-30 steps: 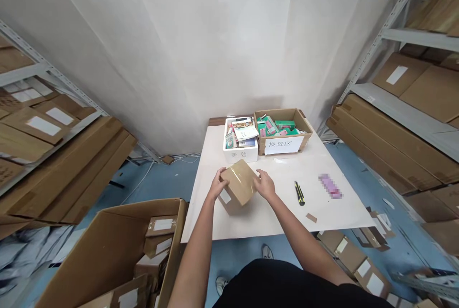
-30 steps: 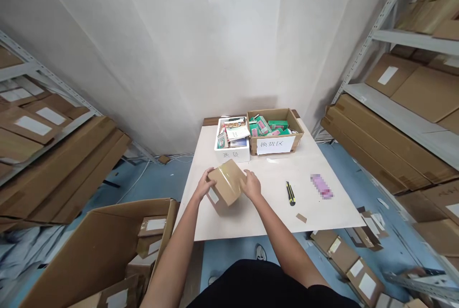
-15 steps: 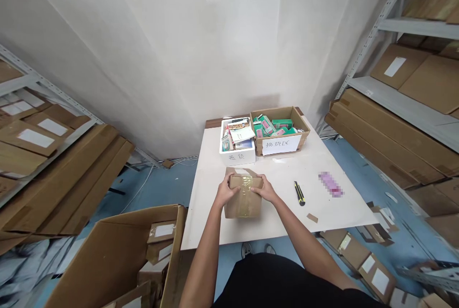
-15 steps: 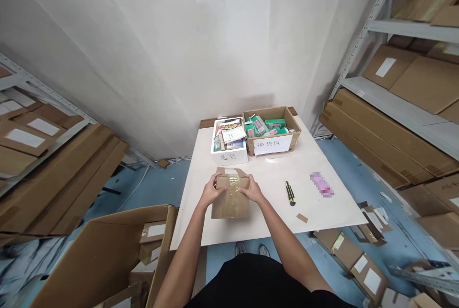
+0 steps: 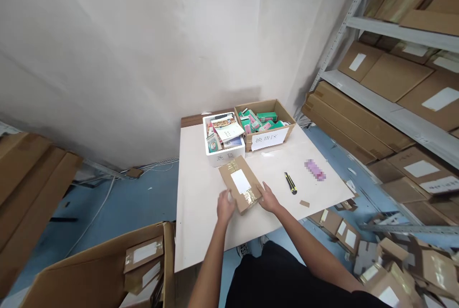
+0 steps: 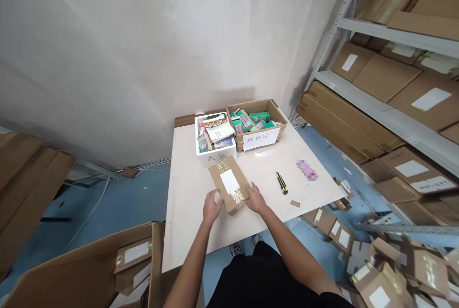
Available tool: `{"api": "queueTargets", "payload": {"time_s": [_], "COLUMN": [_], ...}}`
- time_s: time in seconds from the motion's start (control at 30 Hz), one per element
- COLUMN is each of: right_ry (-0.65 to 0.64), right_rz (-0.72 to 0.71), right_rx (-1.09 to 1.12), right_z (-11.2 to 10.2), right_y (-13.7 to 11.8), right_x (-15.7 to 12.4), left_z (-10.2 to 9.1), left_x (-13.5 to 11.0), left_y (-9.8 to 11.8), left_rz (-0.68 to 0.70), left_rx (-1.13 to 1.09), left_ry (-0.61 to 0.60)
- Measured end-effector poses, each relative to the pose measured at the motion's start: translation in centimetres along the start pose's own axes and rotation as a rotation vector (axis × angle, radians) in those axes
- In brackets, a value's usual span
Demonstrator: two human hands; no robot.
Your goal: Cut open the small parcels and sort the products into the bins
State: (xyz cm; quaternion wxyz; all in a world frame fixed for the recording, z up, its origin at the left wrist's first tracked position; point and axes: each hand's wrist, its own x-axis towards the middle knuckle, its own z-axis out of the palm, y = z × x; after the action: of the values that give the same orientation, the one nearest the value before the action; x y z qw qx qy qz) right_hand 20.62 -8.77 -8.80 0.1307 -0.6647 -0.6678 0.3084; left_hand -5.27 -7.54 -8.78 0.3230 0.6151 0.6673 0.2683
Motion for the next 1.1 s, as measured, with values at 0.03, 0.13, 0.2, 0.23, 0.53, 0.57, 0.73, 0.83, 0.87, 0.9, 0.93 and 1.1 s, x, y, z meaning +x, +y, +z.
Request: {"api": "queueTargets", "payload": {"time_s": [0.03, 0.13, 0.2, 0.23, 0.53, 0.57, 0.73, 0.83, 0.87, 0.9, 0.93, 1.1], "right_ry": [0.035, 0.118, 0.149, 0.161, 0.060, 0.022, -0.114, -0.155, -0.163, -0.172, -0.185, -0.274], "right_rz": [-0.005, 0.029, 0.115, 0.165, 0.492, 0.524, 0.631, 0.577, 0.570, 0.568, 0.569, 0.513], "right_rx": [-0.014, -0.028, -0.034, -0.041, -0.054, -0.042, -0.022, -0.037, -0.038, -0.037, -0.036, -0.028], "right_z": [-0.6, -3.2, -5.4, -6.5, -11.2, -11.4, -11.1, -9.1, -8.3, -7.5, -6.9, -6.1], "right_y": [-0.1, 0.3, 1.7, 2.7, 17.7, 19.5, 25.3, 25.2, 24.8, 24.3, 23.7, 21.4], "right_x": [0.0, 0.6, 1.1, 1.3, -0.6, -1.0, 0.3, 3.6, 4.8, 5.9, 6.9, 10.2], "left_z": [-1.1, -3.6, -4.3, -4.4, -2.5, -1.8, 2.4, 4.1, 4.4, 4.6, 4.8, 5.1], "left_x": [1.9, 7.9, 11.0, 12.1, 11.5, 10.8, 7.3, 5.8, 5.5, 5.3, 5.2, 5.2], "left_y": [0.0, 0.7, 1.2, 1.3, 1.6, 2.0, 4.2, 5.4, 5.9, 6.3, 6.6, 7.9], "left_rz": [0.009, 0.063, 0.089, 0.084, 0.109, 0.097, 0.038, -0.015, -0.031, -0.049, -0.075, -0.175], "left_rx": [0.066, 0.301, 0.471, 0.547, 0.774, 0.773, 0.735, 0.721, 0.719, 0.719, 0.720, 0.713], "left_ry": [-0.034, -0.256, -0.384, -0.425, -0.465, -0.466, -0.471, -0.487, -0.496, -0.506, -0.518, -0.570]}}
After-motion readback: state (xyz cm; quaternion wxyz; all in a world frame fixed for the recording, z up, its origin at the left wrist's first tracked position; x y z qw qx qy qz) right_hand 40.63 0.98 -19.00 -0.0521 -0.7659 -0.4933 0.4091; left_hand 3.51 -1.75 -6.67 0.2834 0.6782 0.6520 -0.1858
